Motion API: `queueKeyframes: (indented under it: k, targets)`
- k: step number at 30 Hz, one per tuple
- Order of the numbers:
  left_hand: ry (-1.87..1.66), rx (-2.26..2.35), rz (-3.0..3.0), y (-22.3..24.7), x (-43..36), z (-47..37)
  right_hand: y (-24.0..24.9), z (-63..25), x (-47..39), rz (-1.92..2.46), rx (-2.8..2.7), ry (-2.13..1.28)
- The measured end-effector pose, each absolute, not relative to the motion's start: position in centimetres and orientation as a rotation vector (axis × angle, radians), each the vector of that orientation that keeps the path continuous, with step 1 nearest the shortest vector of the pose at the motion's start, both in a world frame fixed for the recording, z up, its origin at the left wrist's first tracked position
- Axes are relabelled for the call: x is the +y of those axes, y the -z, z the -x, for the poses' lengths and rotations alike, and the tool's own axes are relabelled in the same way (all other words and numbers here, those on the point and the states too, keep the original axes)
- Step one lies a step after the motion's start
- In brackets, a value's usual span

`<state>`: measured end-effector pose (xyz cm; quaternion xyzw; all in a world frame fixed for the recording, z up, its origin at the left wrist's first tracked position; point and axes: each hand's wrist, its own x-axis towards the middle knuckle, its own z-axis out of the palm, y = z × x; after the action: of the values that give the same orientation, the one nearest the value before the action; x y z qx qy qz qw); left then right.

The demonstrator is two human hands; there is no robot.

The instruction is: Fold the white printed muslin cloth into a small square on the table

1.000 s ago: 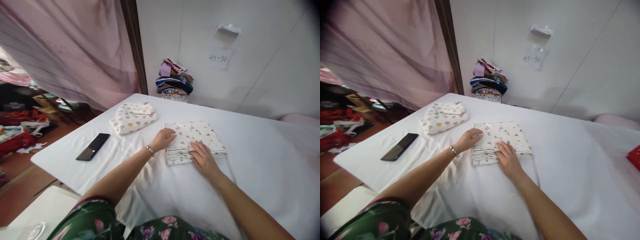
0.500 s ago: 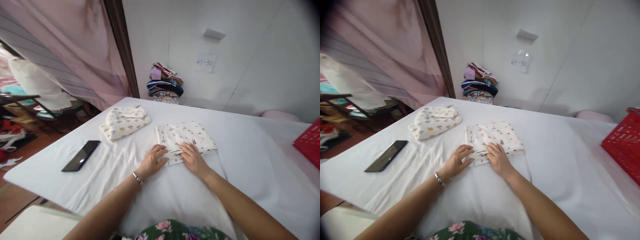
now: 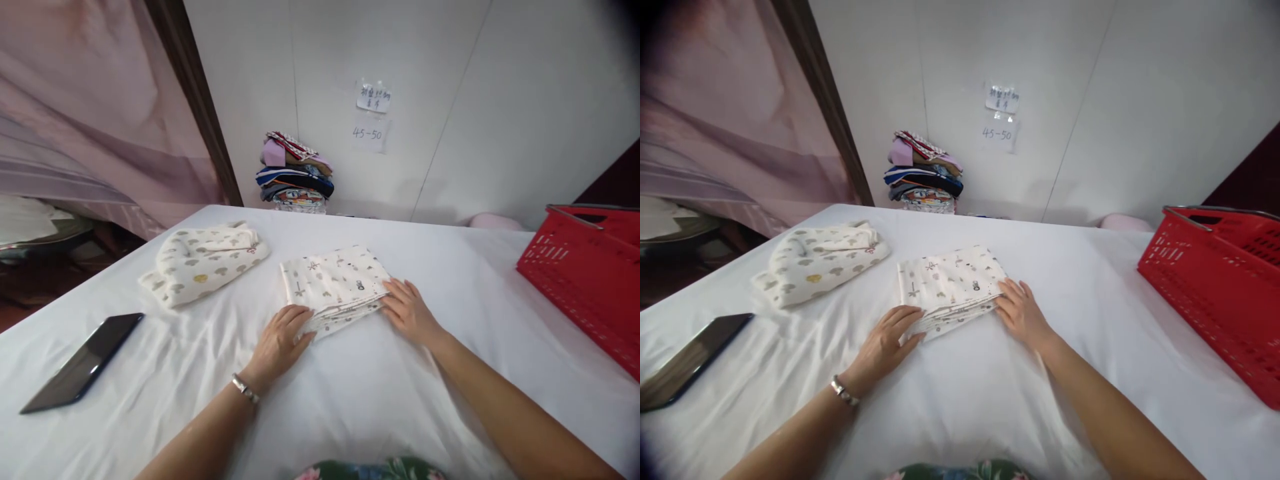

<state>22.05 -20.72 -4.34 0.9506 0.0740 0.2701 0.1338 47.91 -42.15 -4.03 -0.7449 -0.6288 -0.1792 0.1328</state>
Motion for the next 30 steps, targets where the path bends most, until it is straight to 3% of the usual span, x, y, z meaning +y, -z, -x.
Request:
queueKeyframes:
  k: [5, 10, 14, 19, 30]
  targets:
    - [-0.79, 0.21, -2.758, 4.4, -20.6, -22.3, 5.0, -50.8, -44.3, 2.255, -1.604, 0.581]
    - [-0.807, 0.207, -2.774, 4.6, -20.6, -22.2, 6.1, -50.4, -43.7, 2.02, -1.332, 0.435]
    - [-0.833, 0.2, -2.772, 4.5, -20.8, -22.2, 6.3, -50.1, -43.2, 2.071, -1.036, 0.265]
    - [-0.833, 0.21, -2.773, 4.6, -20.9, -22.3, 6.3, -50.2, -42.5, 2.219, -1.044, 0.13]
    - [-0.809, 0.209, -2.778, 4.6, -21.0, -22.4, 5.6, -51.0, -40.6, 2.466, -0.99, 0.173]
